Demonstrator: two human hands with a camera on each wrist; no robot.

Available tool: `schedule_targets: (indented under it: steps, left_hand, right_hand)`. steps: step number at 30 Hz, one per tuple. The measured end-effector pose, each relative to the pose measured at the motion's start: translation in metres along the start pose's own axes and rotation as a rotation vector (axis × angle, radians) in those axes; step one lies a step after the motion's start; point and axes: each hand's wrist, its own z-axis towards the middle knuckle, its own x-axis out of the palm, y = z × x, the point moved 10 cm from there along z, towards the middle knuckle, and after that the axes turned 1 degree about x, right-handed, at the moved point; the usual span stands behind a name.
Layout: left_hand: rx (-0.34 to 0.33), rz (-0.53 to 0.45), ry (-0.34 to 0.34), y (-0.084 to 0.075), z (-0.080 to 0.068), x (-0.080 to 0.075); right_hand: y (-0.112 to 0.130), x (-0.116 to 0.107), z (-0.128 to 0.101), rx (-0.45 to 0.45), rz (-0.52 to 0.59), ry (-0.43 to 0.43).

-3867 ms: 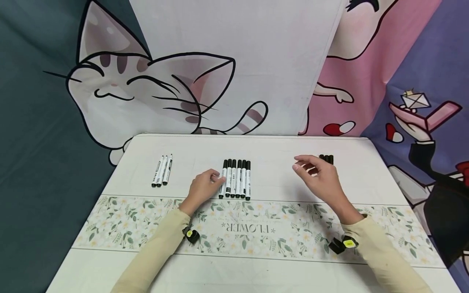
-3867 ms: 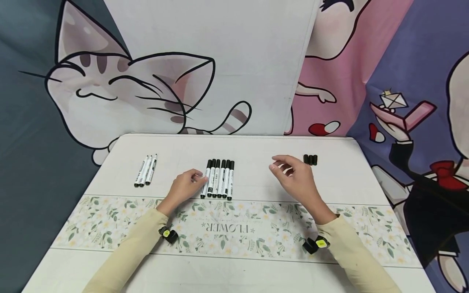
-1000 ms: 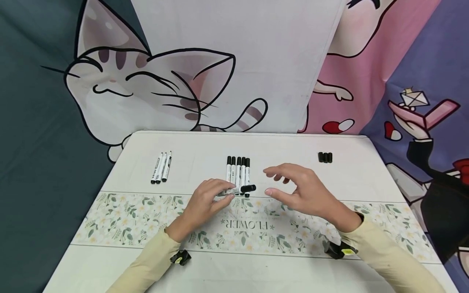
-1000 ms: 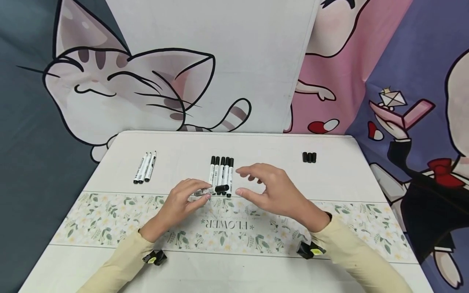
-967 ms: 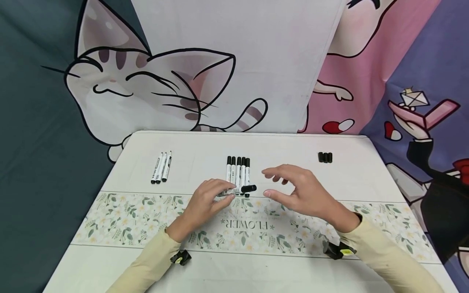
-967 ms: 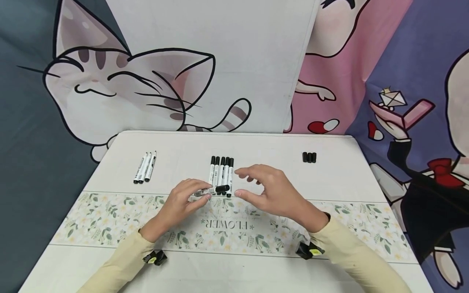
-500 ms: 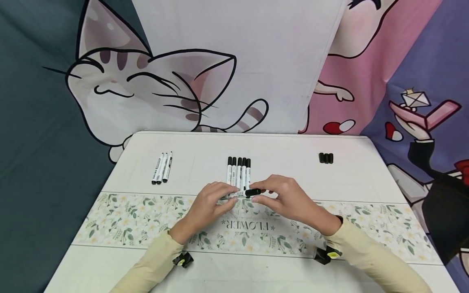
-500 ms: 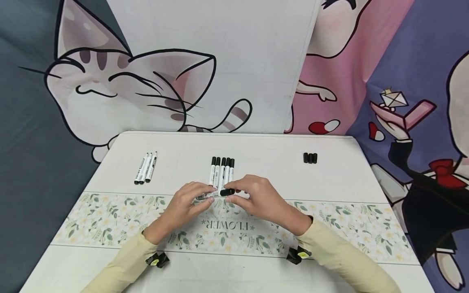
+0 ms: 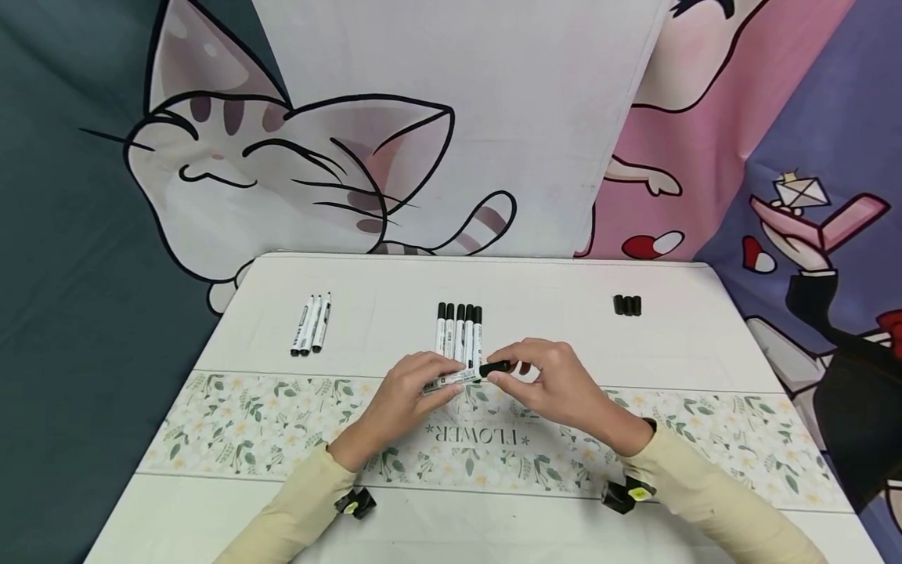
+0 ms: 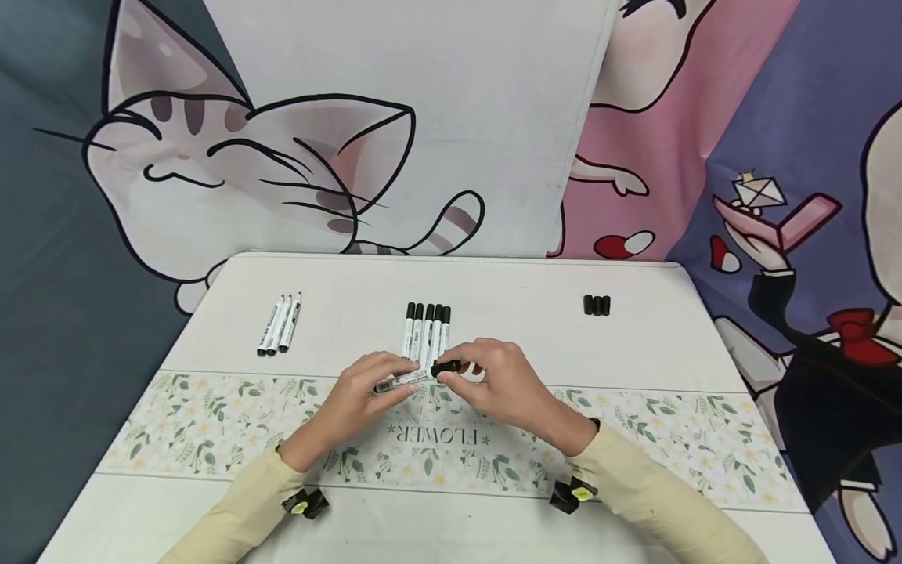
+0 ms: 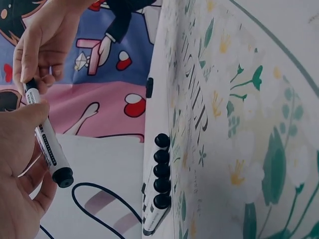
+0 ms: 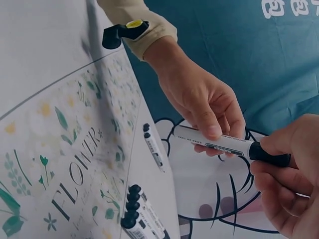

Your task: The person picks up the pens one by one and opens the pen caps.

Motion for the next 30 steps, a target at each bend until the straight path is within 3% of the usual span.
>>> schedule_targets:
  steps: [9, 15, 21, 30]
  left_hand:
    - [0.026, 0.058, -0.055, -0.007, 0.001, 0.002]
    - [-0.005, 0.103, -0.076, -0.006, 0.004, 0.0]
    - [-0.037, 0.084, -0.101, -0.003, 0.003, -0.002]
    - [-0.065, 0.011, -0.042, 0.003, -0.002, 0.005]
  right_hand:
    - [-0.001, -0.004, 0.002, 0.008, 0.014, -0.009]
    - [-0.005, 0.0, 0.002, 0.051, 0.04, 0.001]
    - [-0.007, 0.003, 0.001, 0.069, 0.054, -0.001]
    - [-0.011, 0.008, -0.003, 0.089, 0.08, 0.002]
